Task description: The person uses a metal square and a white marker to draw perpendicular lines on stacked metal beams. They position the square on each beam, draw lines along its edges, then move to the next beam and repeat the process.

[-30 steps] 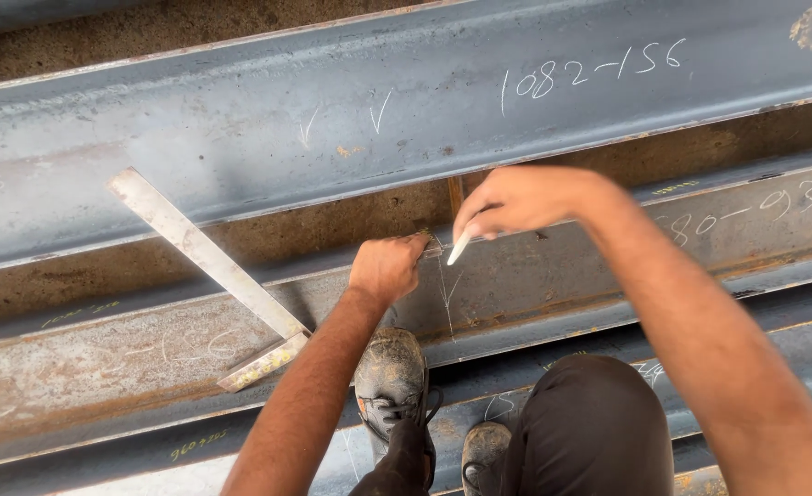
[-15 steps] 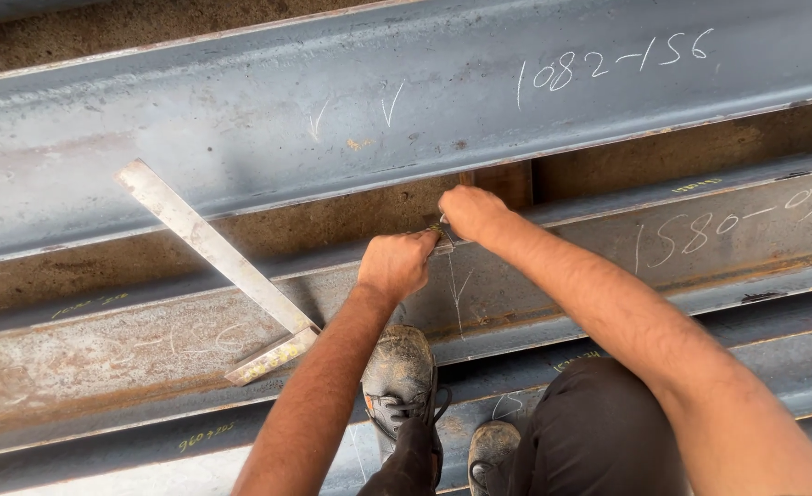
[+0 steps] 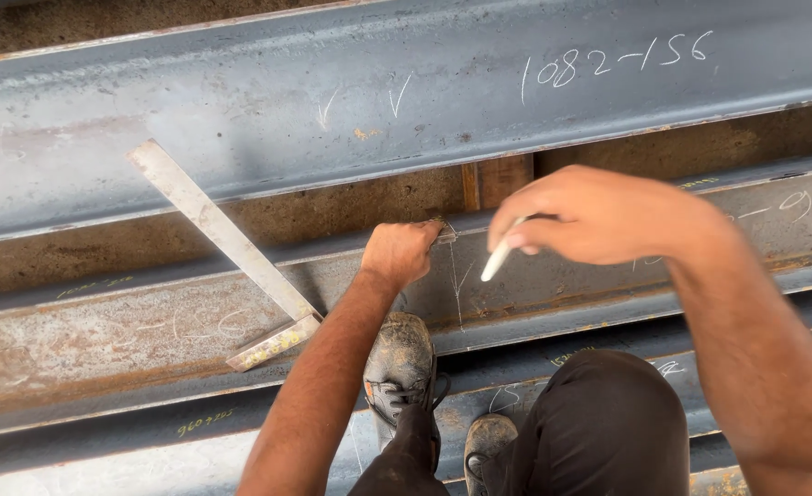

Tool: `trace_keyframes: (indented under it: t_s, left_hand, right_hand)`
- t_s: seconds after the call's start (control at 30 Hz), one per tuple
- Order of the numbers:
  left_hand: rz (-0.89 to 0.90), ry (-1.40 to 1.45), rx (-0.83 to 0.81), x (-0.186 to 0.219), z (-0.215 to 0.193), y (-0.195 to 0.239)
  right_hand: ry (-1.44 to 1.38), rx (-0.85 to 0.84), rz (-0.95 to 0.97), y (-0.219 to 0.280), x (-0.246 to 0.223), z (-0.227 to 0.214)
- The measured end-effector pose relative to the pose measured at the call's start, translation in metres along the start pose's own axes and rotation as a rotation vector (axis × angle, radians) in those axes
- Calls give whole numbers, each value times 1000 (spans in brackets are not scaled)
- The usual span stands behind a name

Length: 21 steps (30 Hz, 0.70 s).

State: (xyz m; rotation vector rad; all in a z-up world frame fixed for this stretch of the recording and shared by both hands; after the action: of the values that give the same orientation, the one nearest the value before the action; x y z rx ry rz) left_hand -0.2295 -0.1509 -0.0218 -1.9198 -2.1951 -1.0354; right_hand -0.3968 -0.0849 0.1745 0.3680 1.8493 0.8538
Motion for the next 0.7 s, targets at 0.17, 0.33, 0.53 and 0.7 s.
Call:
trace_keyframes:
  t_s: [0.17, 0.33, 0.53, 0.7]
  left_hand:
    - [-50, -28, -40, 1, -9, 1]
    - [-66, -13, -32, 2, -11, 4]
    - [13, 181, 220, 6, -18, 27]
    - [99, 497, 434, 52, -114, 97]
  right_hand:
    - [-191, 239, 169, 19, 23, 10]
    - [-977, 396, 43, -23, 109, 67]
    - [-1241, 464, 141, -23, 91, 81]
    - [-507, 497, 5, 8, 34, 65]
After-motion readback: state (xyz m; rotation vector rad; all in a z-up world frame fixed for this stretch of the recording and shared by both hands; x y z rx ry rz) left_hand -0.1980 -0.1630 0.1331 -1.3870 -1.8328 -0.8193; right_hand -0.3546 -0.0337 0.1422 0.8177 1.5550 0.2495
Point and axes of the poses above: each hand's wrist, its own y-axis away from the middle knuckle, its own z-axis out of the palm, x = y × z, the point moved 5 cm from there along -y, towards the middle knuckle, and after that the axes turned 3 degrees about -y, right-handed, at the moved point
